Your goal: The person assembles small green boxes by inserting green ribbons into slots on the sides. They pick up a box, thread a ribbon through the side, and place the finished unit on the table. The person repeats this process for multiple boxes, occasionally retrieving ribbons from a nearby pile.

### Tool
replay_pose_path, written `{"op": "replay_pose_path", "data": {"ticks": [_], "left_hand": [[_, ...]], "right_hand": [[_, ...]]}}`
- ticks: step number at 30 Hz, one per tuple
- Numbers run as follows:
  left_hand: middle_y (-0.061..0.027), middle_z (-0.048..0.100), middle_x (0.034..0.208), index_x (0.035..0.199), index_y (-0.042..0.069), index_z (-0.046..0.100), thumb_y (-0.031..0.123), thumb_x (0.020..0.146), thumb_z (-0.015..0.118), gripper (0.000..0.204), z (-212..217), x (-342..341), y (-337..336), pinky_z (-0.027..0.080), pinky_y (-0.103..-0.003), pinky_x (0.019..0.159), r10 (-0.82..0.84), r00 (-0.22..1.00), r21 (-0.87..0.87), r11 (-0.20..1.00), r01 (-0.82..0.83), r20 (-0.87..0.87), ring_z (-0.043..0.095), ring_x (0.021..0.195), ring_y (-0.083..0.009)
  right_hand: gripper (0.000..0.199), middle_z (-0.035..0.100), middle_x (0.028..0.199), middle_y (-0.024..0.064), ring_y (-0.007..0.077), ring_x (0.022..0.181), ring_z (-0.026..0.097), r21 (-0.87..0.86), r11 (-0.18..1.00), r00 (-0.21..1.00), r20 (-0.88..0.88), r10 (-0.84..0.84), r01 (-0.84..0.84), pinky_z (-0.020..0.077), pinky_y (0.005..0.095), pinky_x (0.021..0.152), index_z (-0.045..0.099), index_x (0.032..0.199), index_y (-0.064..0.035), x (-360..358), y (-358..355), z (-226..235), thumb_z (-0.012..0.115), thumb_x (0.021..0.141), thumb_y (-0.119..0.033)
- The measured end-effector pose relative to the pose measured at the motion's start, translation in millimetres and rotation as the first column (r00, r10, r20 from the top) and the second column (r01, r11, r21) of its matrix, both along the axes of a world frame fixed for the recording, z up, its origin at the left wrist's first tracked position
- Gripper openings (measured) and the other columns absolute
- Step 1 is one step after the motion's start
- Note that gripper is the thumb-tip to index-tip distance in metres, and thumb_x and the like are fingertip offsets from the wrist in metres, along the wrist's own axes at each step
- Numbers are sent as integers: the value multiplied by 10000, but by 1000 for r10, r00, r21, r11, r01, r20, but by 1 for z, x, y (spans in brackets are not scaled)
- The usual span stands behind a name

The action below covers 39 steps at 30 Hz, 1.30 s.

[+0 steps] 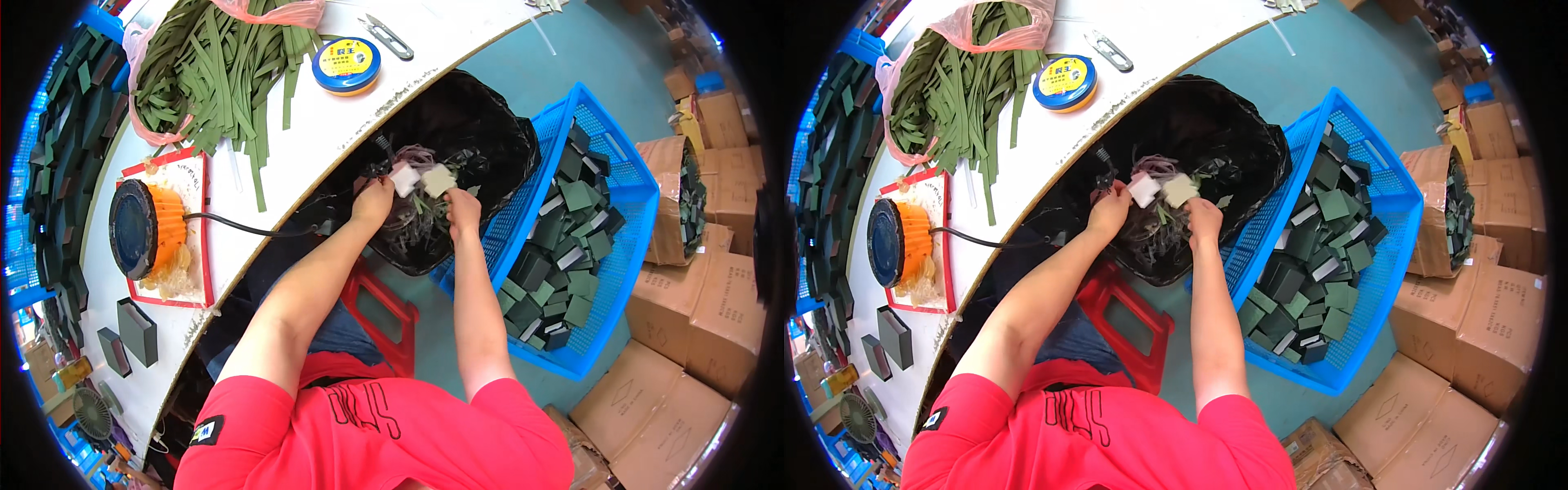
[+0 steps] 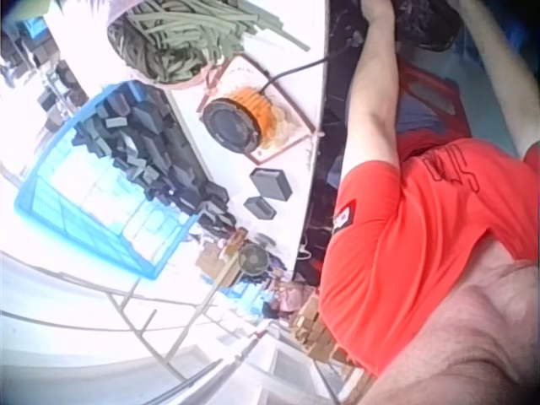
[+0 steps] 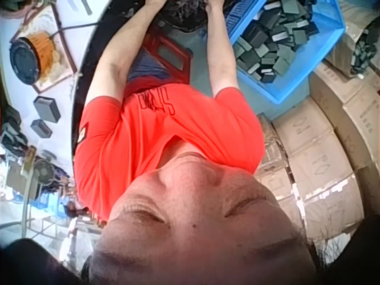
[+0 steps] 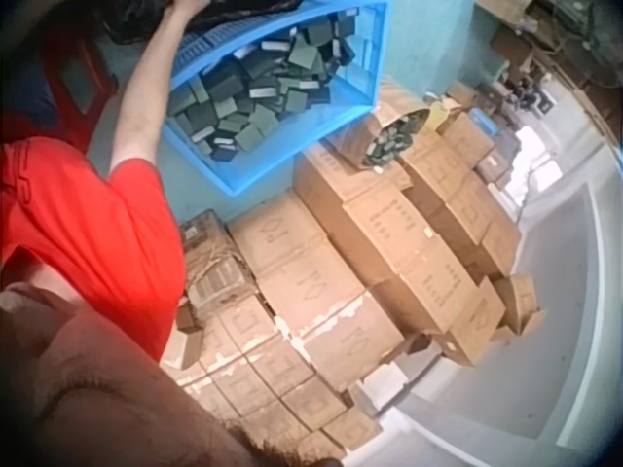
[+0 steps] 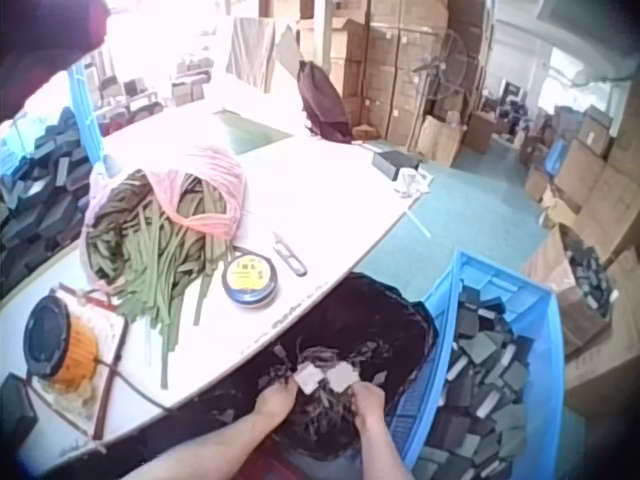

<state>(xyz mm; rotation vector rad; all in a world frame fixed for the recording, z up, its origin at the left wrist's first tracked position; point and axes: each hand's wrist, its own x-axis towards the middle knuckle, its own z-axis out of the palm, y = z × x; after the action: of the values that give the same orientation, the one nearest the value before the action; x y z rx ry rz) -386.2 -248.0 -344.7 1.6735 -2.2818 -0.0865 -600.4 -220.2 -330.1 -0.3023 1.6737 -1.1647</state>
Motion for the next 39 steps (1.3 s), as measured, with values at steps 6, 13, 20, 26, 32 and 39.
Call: {"op": "replay_pose_path", "data": {"ticks": [6, 13, 20, 26, 32, 39], "left_hand": [[-117, 717, 860, 1114, 12, 613, 230, 925, 569, 291, -37, 17, -16, 521, -349, 577, 464, 782, 521, 826, -214, -415, 674, 608, -199], [-137, 655, 1157, 1191, 32, 616, 28, 885, 609, 307, 78, -38, 2, 515, -414, 882, 111, 888, 336, 941, 51, -446, 635, 1027, -341], [-143, 654, 1082, 1108, 26, 646, -3, 860, 597, 254, 92, -43, -9, 506, -431, 900, -87, 831, 146, 969, 198, -549, 625, 1032, -361], [-124, 679, 1003, 1052, 8, 643, 136, 933, 607, 179, 91, -42, -10, 524, -392, 830, 243, 791, 433, 901, 30, -561, 669, 913, -310], [-92, 684, 962, 1017, 16, 657, 187, 962, 607, 186, 60, -42, -16, 522, -340, 793, 425, 652, 555, 832, -8, -628, 662, 859, -187], [-197, 681, 930, 972, -16, 664, 86, 914, 624, 123, 114, -41, 6, 526, -396, 761, 157, 723, 231, 973, 3, -672, 671, 879, -370]], "right_hand": [[145, 606, 741, 17, 102, 568, 519, -68, 994, 996, 17, -88, 89, 390, 246, 505, 669, 907, 11, -25, 7, -10, 663, 916, -134], [138, 659, 864, 118, 241, 771, 656, -261, 882, 621, -783, 45, -393, 513, 327, 711, 699, 990, 3, -1, 15, 25, 653, 898, -89], [190, 597, 837, 128, 270, 757, 629, -311, 723, 557, -822, 122, -616, 514, 329, 674, 667, 1043, -17, 11, 11, 53, 666, 854, -23], [423, 580, 937, 77, 209, 874, 600, -240, 842, 668, -723, 177, -483, 507, 320, 762, 654, 1217, -48, -5, 3, 30, 770, 825, -157], [388, 600, 837, 81, 209, 791, 606, -242, 761, 656, -694, 298, -601, 484, 301, 747, 691, 1169, -20, 27, 1, 12, 783, 825, -176], [135, 703, 931, 184, 352, 874, 686, -75, 838, 528, -805, 269, -541, 526, 390, 780, 718, 928, 20, 24, -15, -24, 661, 874, -89]]}}
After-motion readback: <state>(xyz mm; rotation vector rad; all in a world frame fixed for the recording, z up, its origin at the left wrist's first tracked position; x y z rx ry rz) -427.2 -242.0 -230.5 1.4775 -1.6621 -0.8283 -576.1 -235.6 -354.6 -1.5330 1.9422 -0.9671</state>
